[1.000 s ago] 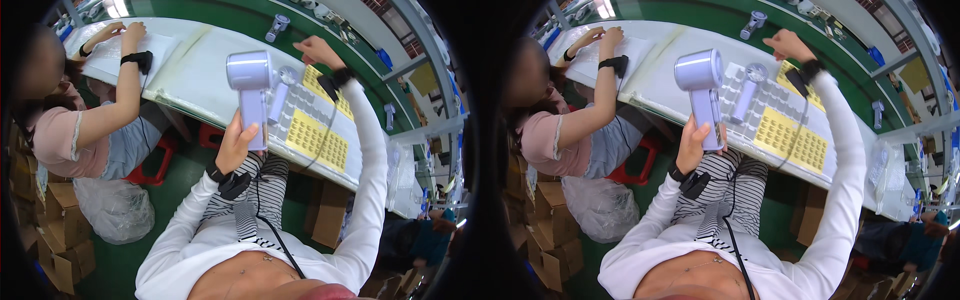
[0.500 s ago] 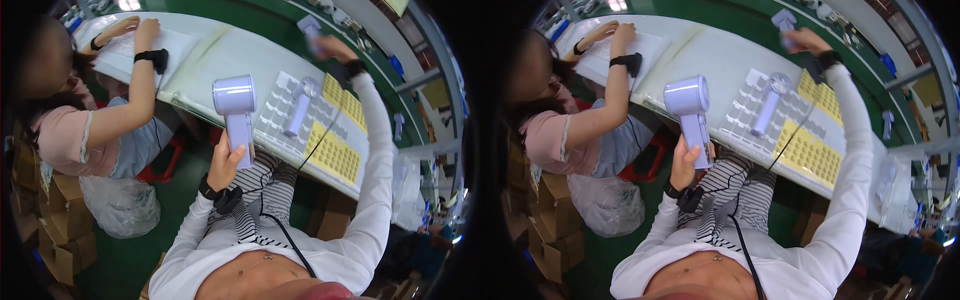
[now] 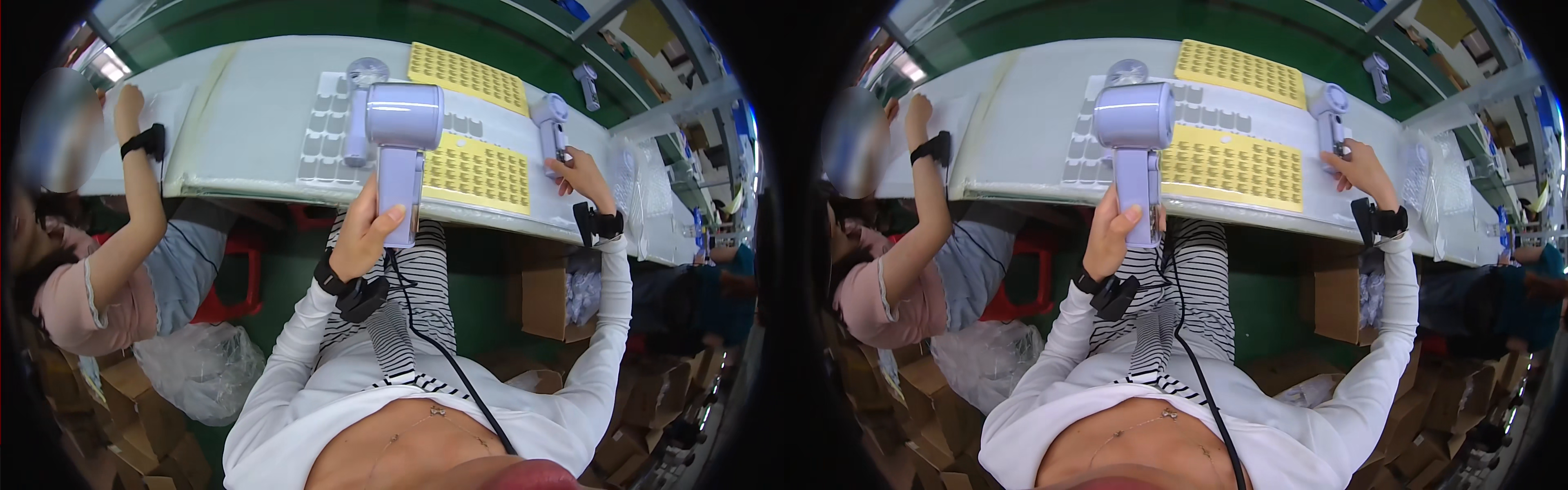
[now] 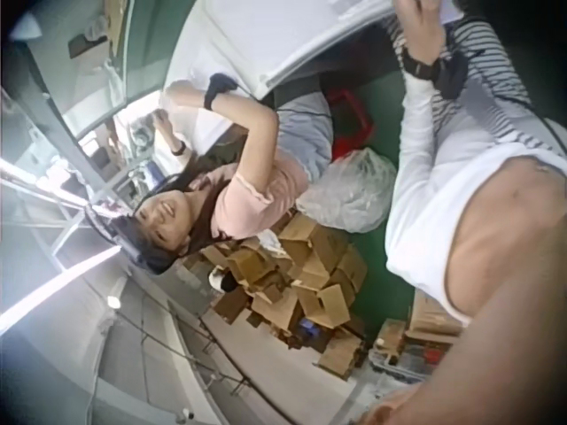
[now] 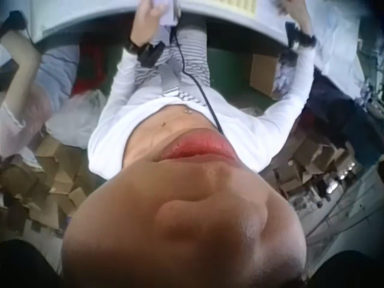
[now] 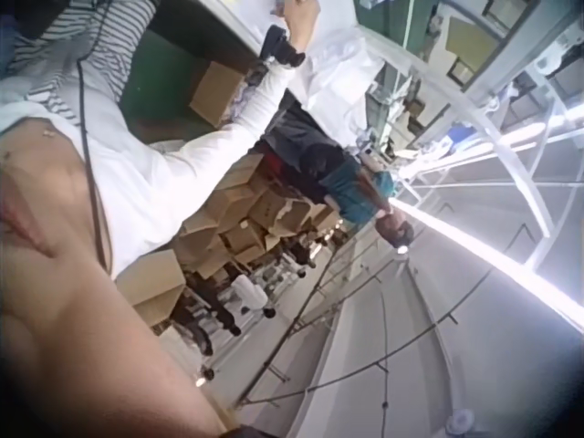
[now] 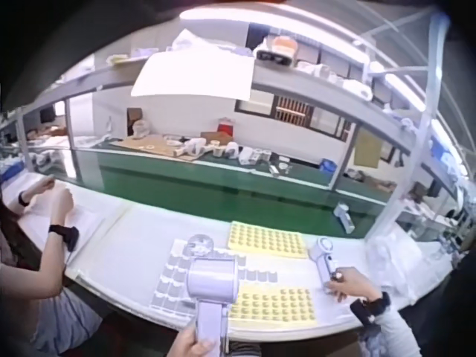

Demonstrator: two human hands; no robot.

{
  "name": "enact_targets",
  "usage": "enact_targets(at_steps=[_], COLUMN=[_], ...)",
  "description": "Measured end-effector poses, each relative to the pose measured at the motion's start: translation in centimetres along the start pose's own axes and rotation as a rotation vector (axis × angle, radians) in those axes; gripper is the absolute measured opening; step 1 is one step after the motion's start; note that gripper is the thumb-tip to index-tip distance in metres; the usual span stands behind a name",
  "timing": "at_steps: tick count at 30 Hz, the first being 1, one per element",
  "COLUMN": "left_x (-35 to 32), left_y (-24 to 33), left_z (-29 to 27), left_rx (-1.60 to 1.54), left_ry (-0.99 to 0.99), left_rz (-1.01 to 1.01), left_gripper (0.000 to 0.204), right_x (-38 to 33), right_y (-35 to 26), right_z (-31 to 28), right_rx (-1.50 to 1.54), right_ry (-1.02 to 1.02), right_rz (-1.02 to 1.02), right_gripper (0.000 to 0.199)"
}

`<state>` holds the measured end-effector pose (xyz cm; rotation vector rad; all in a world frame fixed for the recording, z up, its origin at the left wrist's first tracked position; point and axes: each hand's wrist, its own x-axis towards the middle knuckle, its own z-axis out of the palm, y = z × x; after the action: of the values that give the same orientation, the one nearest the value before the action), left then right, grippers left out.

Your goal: Peeling labels from a sheet and applying them to small electronic devices on a production line.

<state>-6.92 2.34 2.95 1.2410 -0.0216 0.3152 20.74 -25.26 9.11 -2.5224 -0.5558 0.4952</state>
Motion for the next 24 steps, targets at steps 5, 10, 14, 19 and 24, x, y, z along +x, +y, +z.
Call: enact_targets(at_steps=[5, 10, 14, 19, 24], left_x=[3.0, 3.8, 2.1, 0.5, 0.4], left_y=[-2.5, -3.6, -2.8, -1.8, -0.8], left_z=[2.0, 2.4, 1.6, 0.7, 1.2], left_rx=[0.100, 0.011, -0.009, -0.023, -0.021], left_ry=[-0.029, -0.083, -0.035, 0.079, 0.057], left_rz=[-0.025, -0.061, -0.062, -0.101, -0.074], left_gripper=[0.050, 0.054, 0.060, 0.054, 0.049], right_x=[5.7, 21.6, 27.4, 24.8, 7.6], right_y=[2.1, 14.6, 18.6, 15.9, 9.0], right_z=[-6.5, -14.1, -13.1, -11.6, -8.4], right_rx=[-0.221, -0.559, -0.426, -0.575, -0.128], right_ry=[0.105, 0.512, 0.333, 0.498, 0.521], right_rz=[0.114, 0.025, 0.278, 0.035, -0.071], right_gripper=[0.054, 0.071, 0.066, 0.043, 0.041])
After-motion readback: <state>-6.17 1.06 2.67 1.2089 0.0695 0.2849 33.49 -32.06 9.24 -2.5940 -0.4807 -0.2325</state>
